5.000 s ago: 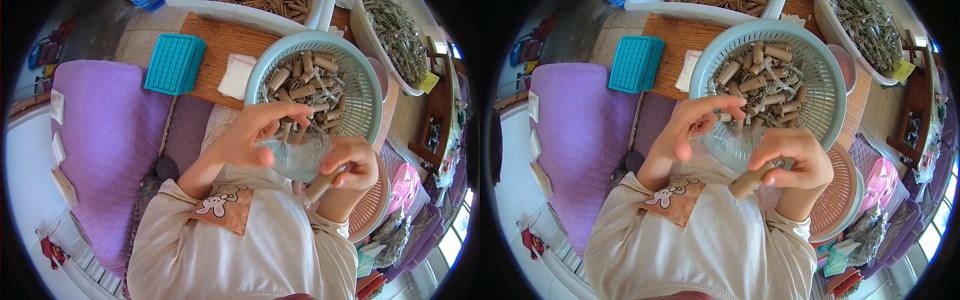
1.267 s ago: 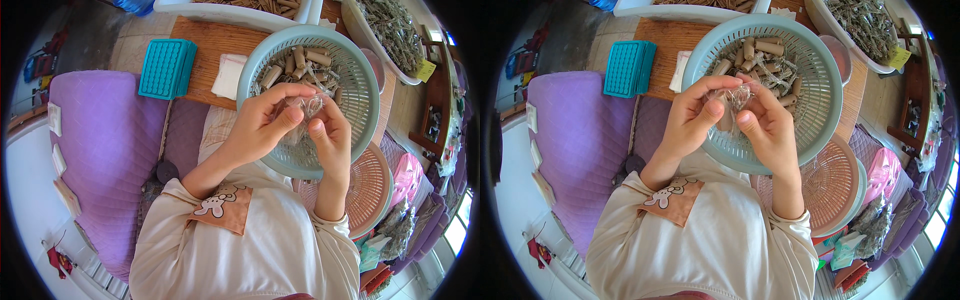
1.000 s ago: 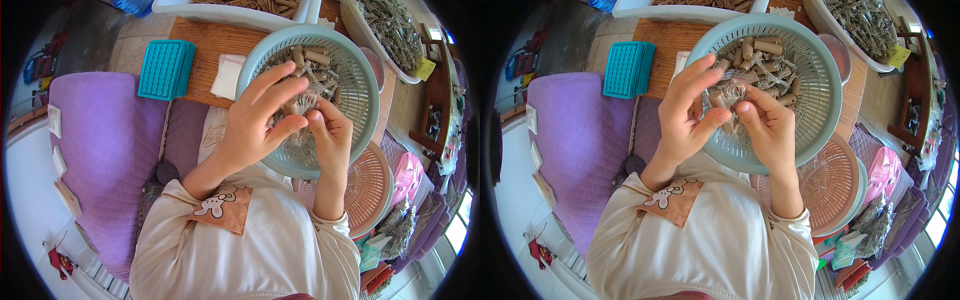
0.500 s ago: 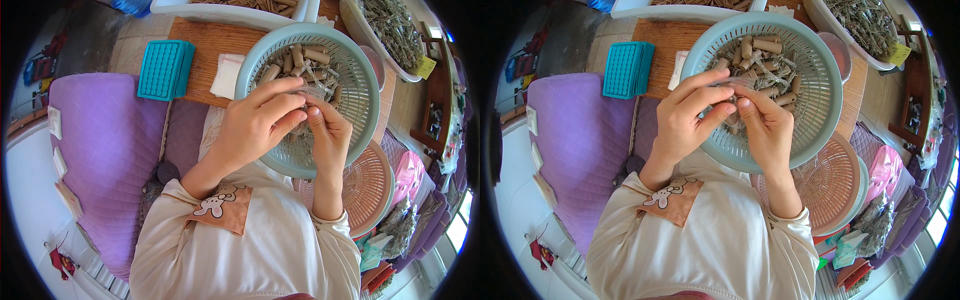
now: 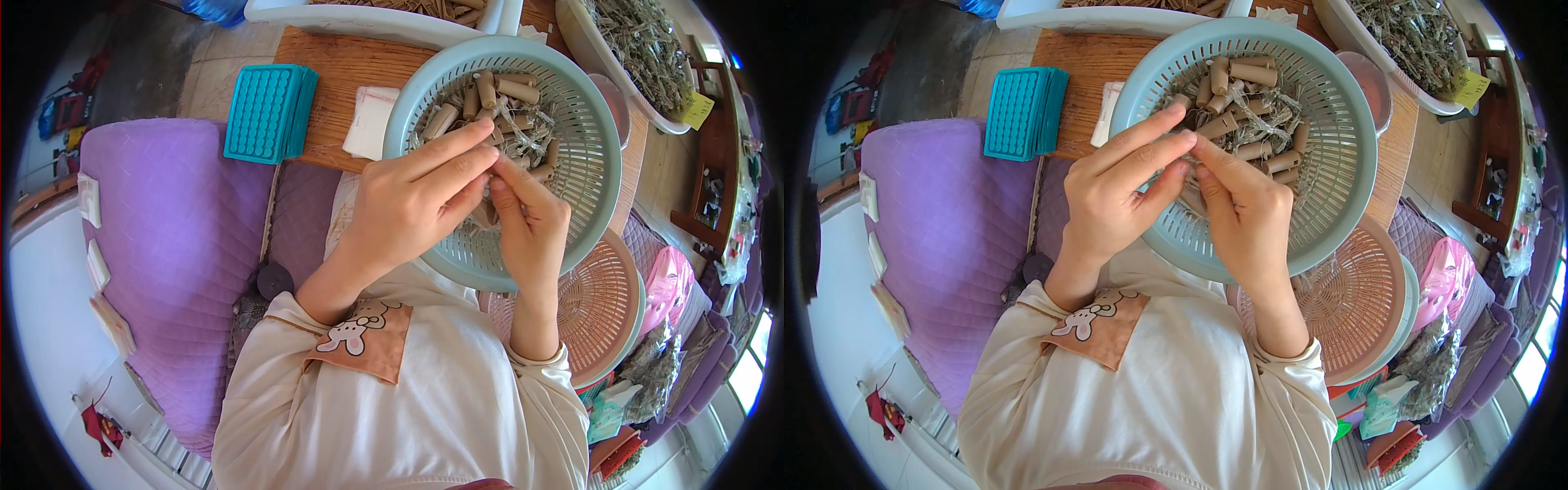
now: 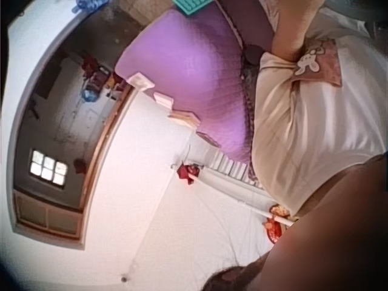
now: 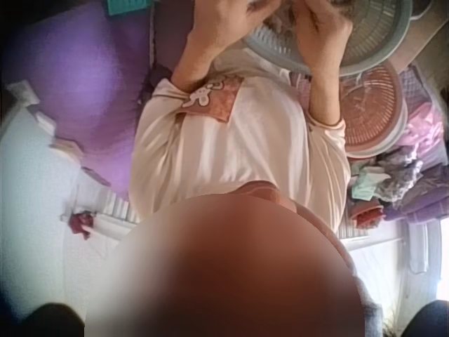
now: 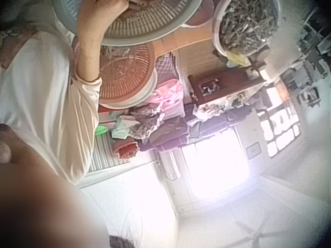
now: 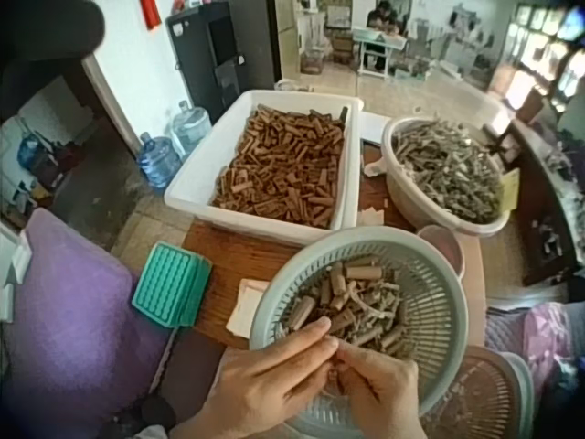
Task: The person packs brown sticks into individual plastic bags by hand.
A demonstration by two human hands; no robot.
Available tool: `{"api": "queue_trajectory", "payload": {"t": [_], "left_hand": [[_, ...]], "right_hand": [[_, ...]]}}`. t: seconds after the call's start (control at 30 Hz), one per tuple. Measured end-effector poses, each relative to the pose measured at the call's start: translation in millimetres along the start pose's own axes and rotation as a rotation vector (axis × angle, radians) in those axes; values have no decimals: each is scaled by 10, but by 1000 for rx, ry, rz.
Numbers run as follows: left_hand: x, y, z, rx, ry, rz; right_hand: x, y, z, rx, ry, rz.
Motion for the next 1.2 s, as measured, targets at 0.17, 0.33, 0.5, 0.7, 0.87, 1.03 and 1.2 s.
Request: {"api": "queue_trajectory", "payload": {"t": [0.17, 0.33, 0.5, 0.7, 0.87, 1.03, 1.2], "left_hand": [[22, 17, -15, -17, -61, -114], [115, -9, 25, -2, 53, 45], [531, -73, 318, -280, 97, 243], [412, 38, 242, -301, 636, 387], [169, 185, 34, -34, 718, 435], [19, 76, 22, 153, 544, 323], [45, 98, 44, 85, 478, 367]], "right_hand": [[156, 40, -42, -37, 244, 294], [227, 38, -56, -10, 270, 347], [235, 56, 4, 38, 66, 242], [-16, -33, 56, 61, -530, 2], [-90, -3, 61, 107, -895, -103], [-91, 5, 59, 146, -892, -66], [-81, 58, 38, 193, -924, -156]]}}
Point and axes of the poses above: each hand's wrist, its own y-axis away from the middle knuckle, its own z-axis out of the back of the hand, x = y × z, the point moved 5 cm from there along -y, towards the middle knuckle, and after that the axes turned 6 degrees about -x, right-handed, at the moved point
